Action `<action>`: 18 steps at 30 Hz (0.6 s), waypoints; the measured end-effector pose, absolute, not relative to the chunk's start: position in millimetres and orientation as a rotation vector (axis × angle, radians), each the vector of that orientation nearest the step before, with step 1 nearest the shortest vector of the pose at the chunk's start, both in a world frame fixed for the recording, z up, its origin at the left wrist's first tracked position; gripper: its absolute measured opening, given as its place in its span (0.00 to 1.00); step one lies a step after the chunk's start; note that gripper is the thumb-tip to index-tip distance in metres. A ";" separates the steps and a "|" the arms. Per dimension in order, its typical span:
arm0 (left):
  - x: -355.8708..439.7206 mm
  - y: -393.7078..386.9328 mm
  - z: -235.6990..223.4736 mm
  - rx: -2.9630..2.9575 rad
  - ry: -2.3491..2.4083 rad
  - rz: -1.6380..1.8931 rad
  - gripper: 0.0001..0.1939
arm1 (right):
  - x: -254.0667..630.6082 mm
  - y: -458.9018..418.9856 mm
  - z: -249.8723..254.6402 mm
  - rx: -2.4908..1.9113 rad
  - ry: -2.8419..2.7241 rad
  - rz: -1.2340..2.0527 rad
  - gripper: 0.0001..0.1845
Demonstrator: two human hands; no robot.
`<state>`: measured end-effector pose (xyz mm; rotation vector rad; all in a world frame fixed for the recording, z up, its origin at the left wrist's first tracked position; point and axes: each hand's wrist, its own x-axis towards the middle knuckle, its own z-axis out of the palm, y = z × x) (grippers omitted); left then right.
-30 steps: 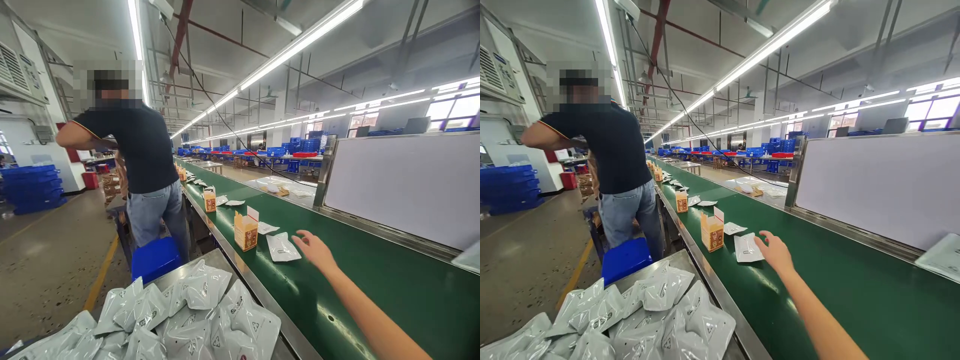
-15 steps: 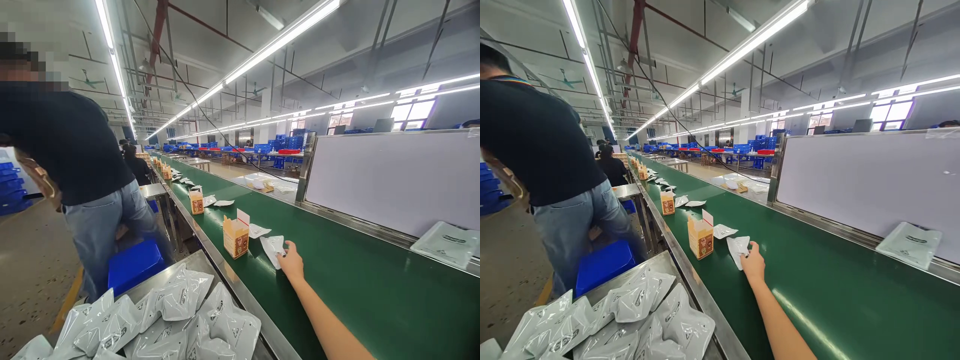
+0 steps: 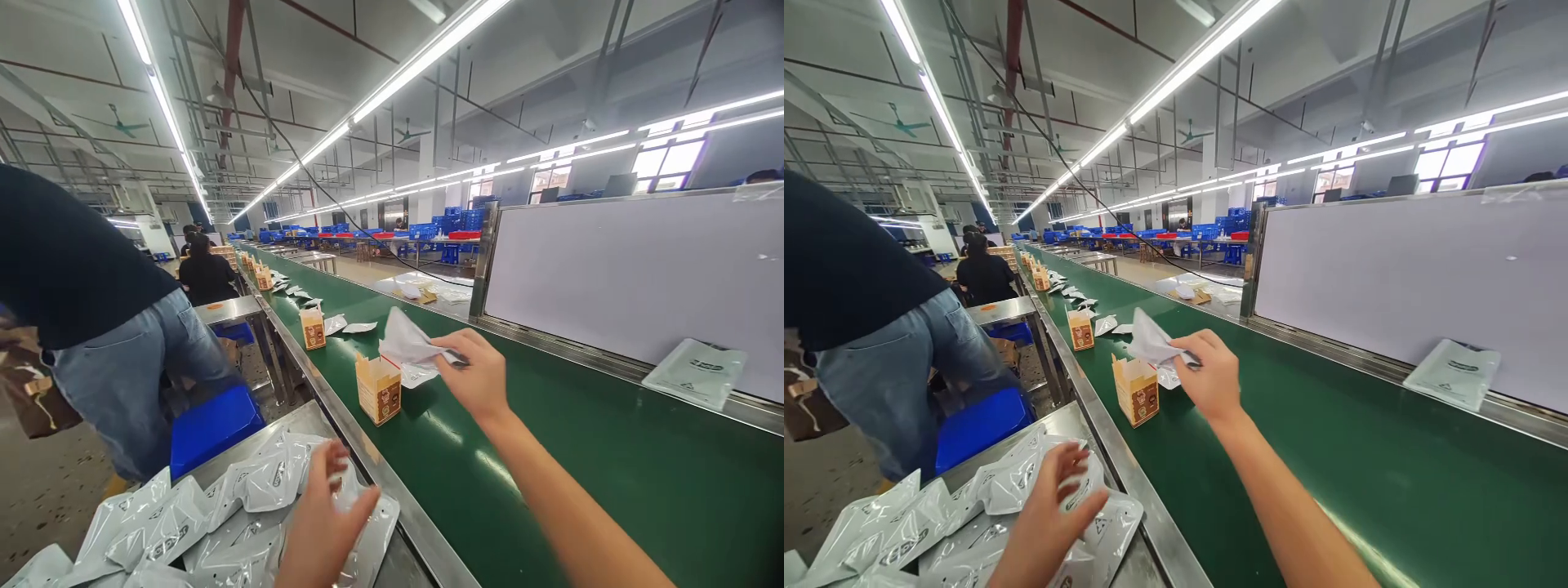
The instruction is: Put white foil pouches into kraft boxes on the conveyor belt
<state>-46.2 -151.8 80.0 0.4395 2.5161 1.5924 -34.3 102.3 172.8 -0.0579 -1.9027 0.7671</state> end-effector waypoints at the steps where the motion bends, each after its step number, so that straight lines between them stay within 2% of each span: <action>1: -64.2 -132.9 78.4 0.401 2.495 1.665 0.48 | -44.9 96.0 174.8 0.009 -1.926 0.750 0.14; 2: -82.9 -113.8 76.0 0.369 2.484 1.744 0.56 | -55.0 92.1 174.7 0.060 -1.951 0.734 0.13; 4: -117.3 -78.8 69.1 0.401 2.515 1.844 0.65 | -70.4 91.4 171.3 0.121 -2.004 0.702 0.13; 6: -143.0 -51.5 60.4 0.442 2.507 1.889 0.69 | -76.4 97.5 167.9 0.145 -2.041 0.671 0.12; 8: -158.4 -32.7 51.2 0.476 2.450 1.933 0.69 | -73.0 106.3 167.8 0.148 -2.052 0.651 0.12; 10: -164.7 -20.8 42.8 0.540 2.351 1.982 0.63 | -63.7 114.7 171.4 0.137 -2.031 0.646 0.12; 14: -156.9 -12.1 33.4 0.675 2.203 2.017 0.41 | -42.1 125.0 180.0 0.097 -1.939 0.632 0.11; 16: -145.6 -14.1 34.8 0.744 2.196 2.021 0.36 | -31.1 126.4 180.8 0.103 -1.920 0.604 0.12; 18: -132.1 -19.1 40.7 0.826 2.213 2.033 0.37 | -16.4 125.2 179.8 0.141 -1.931 0.572 0.11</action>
